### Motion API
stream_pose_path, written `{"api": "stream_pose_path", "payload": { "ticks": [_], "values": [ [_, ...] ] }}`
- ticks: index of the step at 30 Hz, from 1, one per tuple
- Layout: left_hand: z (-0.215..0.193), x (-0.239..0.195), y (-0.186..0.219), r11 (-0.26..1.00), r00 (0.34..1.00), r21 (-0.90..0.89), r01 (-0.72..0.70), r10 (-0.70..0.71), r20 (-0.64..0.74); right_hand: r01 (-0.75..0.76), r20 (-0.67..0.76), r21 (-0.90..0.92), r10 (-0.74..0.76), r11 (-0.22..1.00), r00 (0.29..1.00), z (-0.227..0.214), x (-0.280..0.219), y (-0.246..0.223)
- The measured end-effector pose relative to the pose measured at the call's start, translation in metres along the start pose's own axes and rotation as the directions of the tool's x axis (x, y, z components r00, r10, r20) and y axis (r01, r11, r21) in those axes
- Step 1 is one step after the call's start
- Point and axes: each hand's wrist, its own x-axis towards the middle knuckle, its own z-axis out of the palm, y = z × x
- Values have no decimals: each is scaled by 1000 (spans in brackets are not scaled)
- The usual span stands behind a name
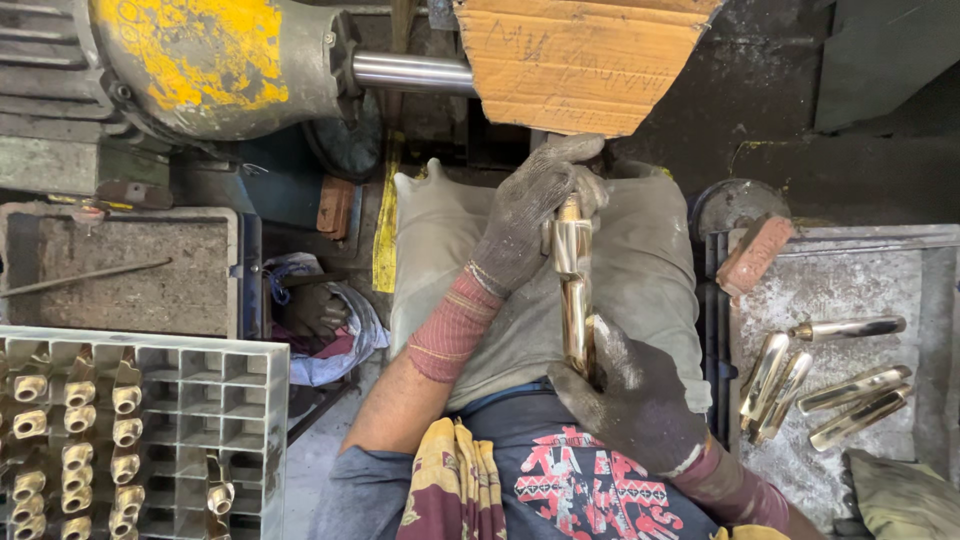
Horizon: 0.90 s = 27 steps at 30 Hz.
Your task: The person polishes a metal component by pressing various sides and edges against a rotating buffing wheel, turning and flipping the object to reach different surfaces.
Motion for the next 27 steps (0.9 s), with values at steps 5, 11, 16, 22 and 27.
{"api": "stream_pose_path", "payload": {
  "ticks": [5,11,16,22,27],
  "values": [
    [-3,-1,13,972,997,220,-78,73,32,-429,461,681,107,594,881,-6,-2,37],
    [-4,0,21,805,967,537,-253,214,135,-512,543,798,-9,318,840,6,-3,47],
    [-7,-3,17,992,997,96,78,-79,6,-281,241,183,234,942,942,12,-12,36],
    [-19,-1,5,762,992,636,-122,113,54,90,-89,-126,-101,988,991,1,-5,16],
    [-24,-2,2,635,971,736,-235,193,143,88,-132,-223,-120,971,984,0,0,10]
  ]
}}
